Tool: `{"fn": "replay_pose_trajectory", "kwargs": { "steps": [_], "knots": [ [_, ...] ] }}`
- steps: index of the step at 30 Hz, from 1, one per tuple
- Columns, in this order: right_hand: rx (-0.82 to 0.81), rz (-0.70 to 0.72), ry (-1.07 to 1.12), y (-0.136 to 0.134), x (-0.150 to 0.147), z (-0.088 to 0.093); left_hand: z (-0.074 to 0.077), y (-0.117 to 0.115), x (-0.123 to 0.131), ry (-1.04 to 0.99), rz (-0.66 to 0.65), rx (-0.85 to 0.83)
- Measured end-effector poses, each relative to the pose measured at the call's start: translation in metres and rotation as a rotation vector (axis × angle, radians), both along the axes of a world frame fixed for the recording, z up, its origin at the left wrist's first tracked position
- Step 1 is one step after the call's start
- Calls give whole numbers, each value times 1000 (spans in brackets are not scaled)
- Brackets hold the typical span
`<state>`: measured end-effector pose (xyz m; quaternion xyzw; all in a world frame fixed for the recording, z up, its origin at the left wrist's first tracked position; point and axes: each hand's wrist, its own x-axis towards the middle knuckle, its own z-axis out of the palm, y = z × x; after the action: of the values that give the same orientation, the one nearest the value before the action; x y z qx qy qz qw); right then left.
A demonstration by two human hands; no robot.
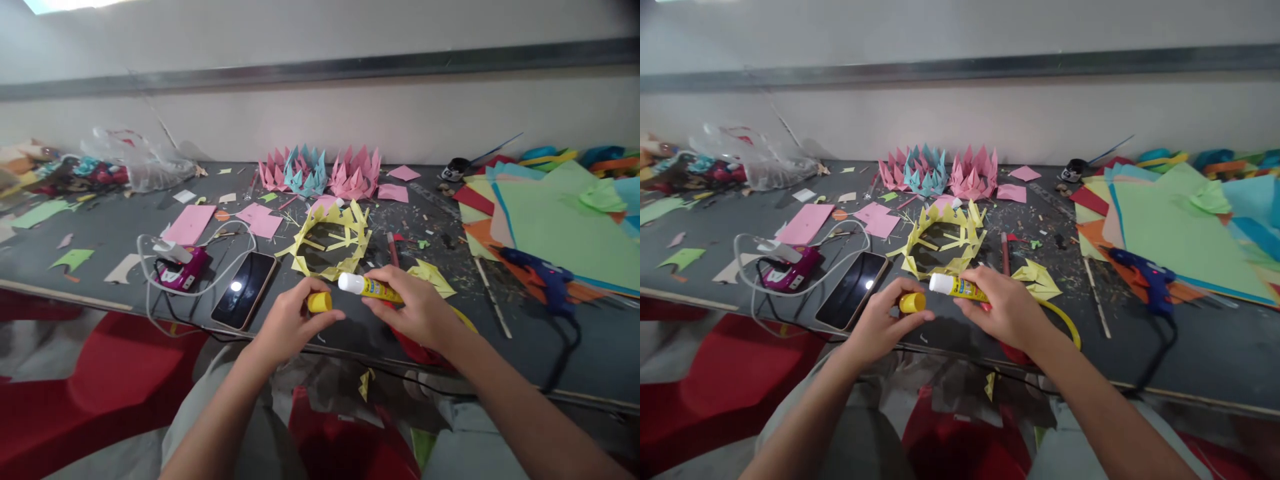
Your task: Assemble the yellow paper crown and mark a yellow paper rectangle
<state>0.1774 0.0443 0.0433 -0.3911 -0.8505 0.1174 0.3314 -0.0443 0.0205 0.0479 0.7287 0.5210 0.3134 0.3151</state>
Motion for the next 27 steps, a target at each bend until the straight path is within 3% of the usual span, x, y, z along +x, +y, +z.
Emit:
{"fn": "replay_pose_trajectory", "kwargs": {
  "steps": [7, 17, 23, 27],
  "knots": [
    [28, 69, -59, -5, -2, -3, -7, 3, 10, -229, -13, 18],
    [268, 101, -210, -12, 0, 4, -14, 1, 11, -69, -68, 96],
    [269, 78, -192, -12, 3, 8, -12, -1, 21, -190, 47, 93],
    [271, 63, -224, -14, 2, 7, -11, -1, 24, -111, 26, 92]
  ]
}}
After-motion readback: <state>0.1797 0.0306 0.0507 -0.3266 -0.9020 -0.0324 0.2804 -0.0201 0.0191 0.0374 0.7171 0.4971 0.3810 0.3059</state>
